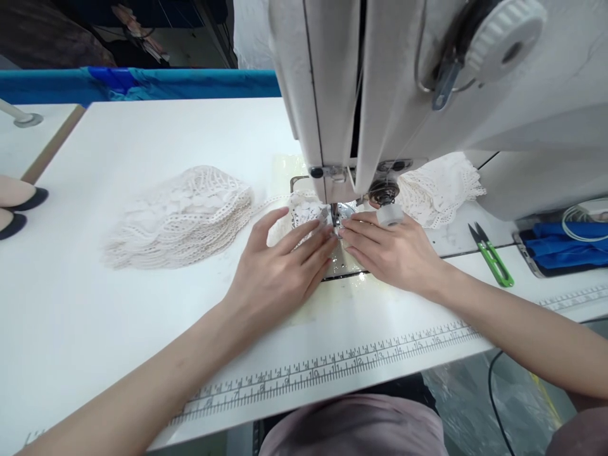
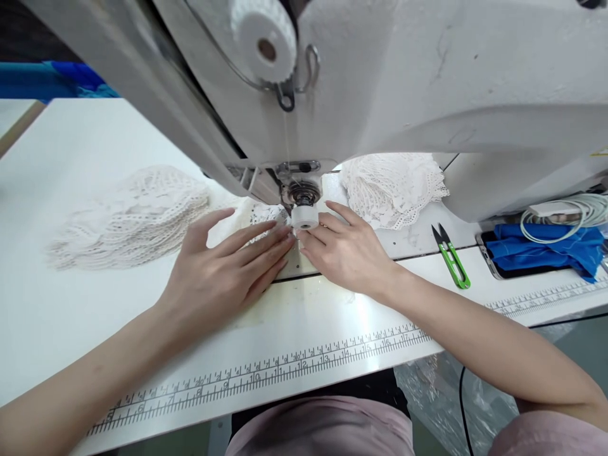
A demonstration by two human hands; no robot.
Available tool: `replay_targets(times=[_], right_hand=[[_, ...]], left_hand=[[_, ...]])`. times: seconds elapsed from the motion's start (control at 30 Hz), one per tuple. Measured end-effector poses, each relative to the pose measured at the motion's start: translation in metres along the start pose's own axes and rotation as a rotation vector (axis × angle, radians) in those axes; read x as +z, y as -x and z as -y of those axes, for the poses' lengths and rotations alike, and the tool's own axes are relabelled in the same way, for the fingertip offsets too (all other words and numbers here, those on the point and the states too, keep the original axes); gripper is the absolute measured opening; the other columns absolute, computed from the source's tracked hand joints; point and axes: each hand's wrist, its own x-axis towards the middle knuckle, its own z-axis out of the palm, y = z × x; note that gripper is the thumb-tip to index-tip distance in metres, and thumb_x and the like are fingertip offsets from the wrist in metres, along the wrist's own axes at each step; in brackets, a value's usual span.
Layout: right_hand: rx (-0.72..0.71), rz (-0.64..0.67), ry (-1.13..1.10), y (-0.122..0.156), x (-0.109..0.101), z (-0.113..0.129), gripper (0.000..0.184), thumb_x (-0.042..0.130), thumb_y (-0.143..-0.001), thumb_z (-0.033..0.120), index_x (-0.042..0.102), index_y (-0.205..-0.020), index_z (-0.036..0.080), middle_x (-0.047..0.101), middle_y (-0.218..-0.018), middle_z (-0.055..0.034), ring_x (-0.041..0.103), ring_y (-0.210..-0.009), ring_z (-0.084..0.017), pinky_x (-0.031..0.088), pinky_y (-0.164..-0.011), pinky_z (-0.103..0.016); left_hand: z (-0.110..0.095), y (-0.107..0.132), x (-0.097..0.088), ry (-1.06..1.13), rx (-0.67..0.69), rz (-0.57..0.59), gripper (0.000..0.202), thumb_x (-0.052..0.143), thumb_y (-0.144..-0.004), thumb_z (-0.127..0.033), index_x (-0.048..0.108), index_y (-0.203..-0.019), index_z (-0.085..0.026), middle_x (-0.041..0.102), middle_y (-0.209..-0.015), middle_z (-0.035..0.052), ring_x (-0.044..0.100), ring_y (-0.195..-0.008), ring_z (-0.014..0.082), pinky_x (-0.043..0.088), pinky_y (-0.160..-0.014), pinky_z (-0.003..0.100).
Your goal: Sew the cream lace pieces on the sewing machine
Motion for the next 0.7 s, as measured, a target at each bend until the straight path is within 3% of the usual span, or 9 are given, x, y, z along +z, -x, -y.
replay_targets(times=[0.2, 0.7], right_hand=[[0.011, -0.046, -0.019, 0.0019, 0.0011, 0.0005, 0.024, 0.05, -0.097, 0.022, 0.07, -0.108, 0.015, 0.074, -0.106, -0.0056, 0.066, -0.096, -0.019, 0.049, -0.096, -0.037], [0.022, 0.003, 0.019, 0.0007, 0.0, -0.0004, 0.026, 0.048, -0.098, 0.023, 0.068, -0.11, 0.013, 0.073, -0.11, -0.0075, 0.064, -0.1, -0.02, 0.044, -0.105, -0.038]], left_hand=[[-0.0083, 0.0015, -0.0067, 0.002, -0.001, 0.023, 0.027, 0.052, -0.095, -0.02, 0.059, -0.121, -0.016, 0.072, -0.113, 0.0074, 0.067, -0.109, 0.0237, 0.042, -0.103, 0.052], [-0.0043, -0.0002, -0.0025, 0.076, -0.047, 0.023, 0.027, 0.052, -0.095, -0.022, 0.061, -0.121, -0.02, 0.07, -0.118, 0.0066, 0.067, -0.108, 0.0232, 0.044, -0.1, 0.051]])
